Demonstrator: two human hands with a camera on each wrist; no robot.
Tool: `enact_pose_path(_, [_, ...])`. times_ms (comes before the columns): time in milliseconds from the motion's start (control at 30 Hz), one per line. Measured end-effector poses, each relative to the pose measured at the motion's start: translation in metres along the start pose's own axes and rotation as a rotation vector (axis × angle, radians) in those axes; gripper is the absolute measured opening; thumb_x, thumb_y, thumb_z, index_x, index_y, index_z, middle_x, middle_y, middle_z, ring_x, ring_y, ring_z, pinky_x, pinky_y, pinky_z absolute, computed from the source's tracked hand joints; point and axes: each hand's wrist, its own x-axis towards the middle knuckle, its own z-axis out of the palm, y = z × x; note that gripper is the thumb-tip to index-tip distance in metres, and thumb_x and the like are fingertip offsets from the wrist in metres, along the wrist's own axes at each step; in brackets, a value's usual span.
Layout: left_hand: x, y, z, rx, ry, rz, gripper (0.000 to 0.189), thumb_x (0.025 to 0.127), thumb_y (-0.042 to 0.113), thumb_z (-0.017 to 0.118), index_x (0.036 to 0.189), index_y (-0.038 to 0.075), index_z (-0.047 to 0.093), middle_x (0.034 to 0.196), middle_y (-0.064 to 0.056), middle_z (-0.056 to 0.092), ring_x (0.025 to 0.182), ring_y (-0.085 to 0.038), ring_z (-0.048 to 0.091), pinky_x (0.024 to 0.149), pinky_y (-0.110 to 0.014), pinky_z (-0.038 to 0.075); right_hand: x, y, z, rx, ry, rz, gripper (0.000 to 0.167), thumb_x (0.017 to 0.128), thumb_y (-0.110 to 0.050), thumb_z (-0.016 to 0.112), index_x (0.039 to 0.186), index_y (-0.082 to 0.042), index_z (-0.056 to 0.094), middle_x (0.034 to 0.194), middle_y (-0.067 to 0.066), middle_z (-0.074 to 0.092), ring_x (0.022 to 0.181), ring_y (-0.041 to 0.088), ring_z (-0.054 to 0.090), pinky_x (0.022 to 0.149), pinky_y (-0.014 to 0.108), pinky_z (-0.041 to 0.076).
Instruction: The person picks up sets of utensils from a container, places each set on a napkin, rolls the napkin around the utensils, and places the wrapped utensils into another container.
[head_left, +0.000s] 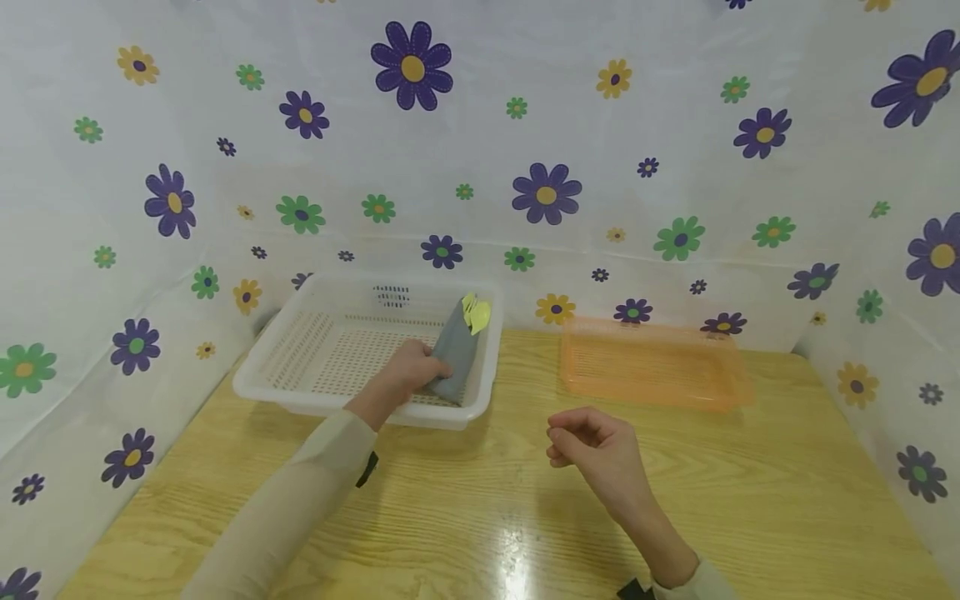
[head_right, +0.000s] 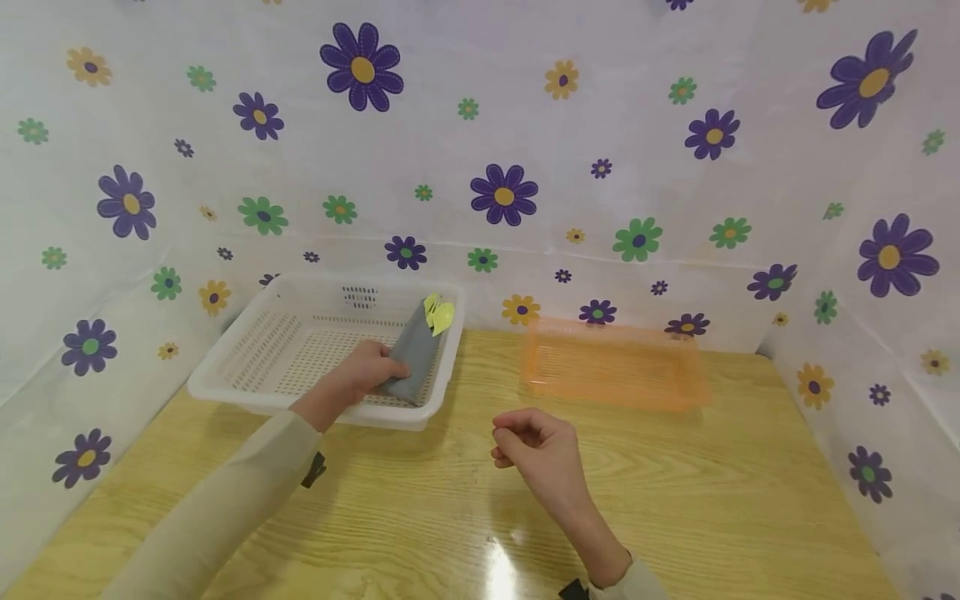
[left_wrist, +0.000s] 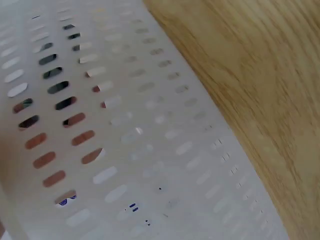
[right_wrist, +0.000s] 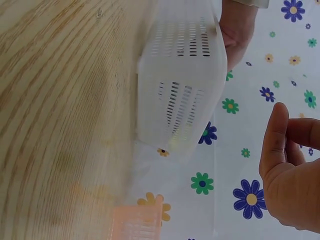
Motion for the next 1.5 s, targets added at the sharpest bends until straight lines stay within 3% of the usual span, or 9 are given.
enact_pose_path(133, [0.008,-0.003,0.003,0.036,-0.004,-0.021,0.041,0.085,0.000,0.064,0.118,-0.019,0.052,0.118,-0.028,0.055,0.098,-0.030,0.055,0.083,-0.038,0.054,0.000,0.002,-0.001,0.001,-0.008,-0.008,0.017,0.090,0.003,0.067,0.103,0.013,0.065,0.085,0.001,0.069,0.070,0.013,0.069,0.066,0.032,0.060])
enact_pose_path(367, [0.014,0.001,0.007,0.131,-0.013,-0.086,0.070,0.082,-0.002,0.062,0.139,-0.015,0.024,0.130,-0.030,0.044,0.115,-0.037,0.047,0.103,-0.046,0.043,0.001,0.003,-0.003,-0.011,-0.003,-0.003,0.017,0.089,0.003,0.067,0.103,0.013,0.066,0.085,0.001,0.069,0.070,0.013,0.069,0.066,0.032,0.060])
enact_pose_path(667, [0.014,0.005,0.010,0.313,-0.100,-0.160,0.089,0.083,-0.002,0.056,0.149,-0.013,-0.003,0.134,-0.029,0.039,0.107,-0.033,0.041,0.097,-0.041,0.041,0.002,0.003,-0.003,-0.028,-0.016,-0.014,0.016,0.090,0.002,0.067,0.103,0.011,0.067,0.084,0.000,0.070,0.069,0.013,0.068,0.066,0.031,0.059])
enact_pose_path(800, [0.019,0.004,0.010,0.368,-0.117,-0.177,0.084,0.084,-0.002,0.057,0.149,-0.013,0.005,0.131,-0.026,0.042,0.106,-0.032,0.042,0.095,-0.040,0.042,0.002,0.003,-0.003,-0.032,-0.017,-0.019,0.016,0.090,0.002,0.067,0.103,0.011,0.067,0.085,0.000,0.070,0.069,0.013,0.068,0.066,0.031,0.059])
enact_pose_path(967, [0.023,0.005,0.009,0.496,-0.144,-0.134,0.054,0.081,-0.001,0.061,0.131,-0.013,0.042,0.107,-0.016,0.047,0.093,-0.027,0.046,0.075,-0.032,0.041,0.002,0.004,-0.004,-0.051,-0.013,-0.020,0.015,0.090,0.001,0.067,0.103,0.010,0.067,0.086,0.000,0.070,0.070,0.014,0.068,0.065,0.032,0.059])
enact_pose_path(1067, [0.023,0.004,0.008,0.538,-0.167,-0.109,0.040,0.082,0.000,0.062,0.120,-0.009,0.053,0.096,-0.011,0.050,0.086,-0.024,0.048,0.069,-0.030,0.040,0.001,0.004,-0.004,-0.057,-0.017,-0.023,0.016,0.090,0.001,0.067,0.103,0.010,0.067,0.086,0.000,0.070,0.070,0.014,0.068,0.065,0.033,0.059])
enact_pose_path(1200, [0.022,0.002,0.007,0.596,-0.186,-0.075,0.038,0.083,0.001,0.061,0.120,-0.007,0.055,0.097,-0.011,0.054,0.087,-0.023,0.051,0.073,-0.031,0.043,0.002,0.004,-0.003,-0.064,-0.020,-0.021,0.016,0.090,0.000,0.068,0.103,0.010,0.068,0.086,-0.001,0.070,0.070,0.014,0.068,0.065,0.033,0.059])
enact_pose_path(1367, [0.020,-0.001,0.009,0.801,-0.058,-0.055,0.064,0.085,0.015,0.066,0.136,-0.011,0.037,0.117,-0.027,0.053,0.106,-0.038,0.055,0.093,-0.047,0.048,0.002,0.004,-0.002,-0.068,-0.016,-0.006,0.016,0.090,0.000,0.068,0.103,0.009,0.068,0.086,-0.001,0.070,0.070,0.014,0.068,0.065,0.032,0.059])
enact_pose_path(1500, [0.022,-0.004,0.010,0.832,-0.022,-0.061,0.080,0.086,0.021,0.071,0.144,-0.009,0.023,0.131,-0.036,0.043,0.120,-0.047,0.049,0.101,-0.054,0.044,0.002,0.005,-0.001,-0.071,-0.011,0.003,0.015,0.090,0.000,0.068,0.101,0.010,0.068,0.085,-0.001,0.070,0.069,0.014,0.067,0.064,0.032,0.059])
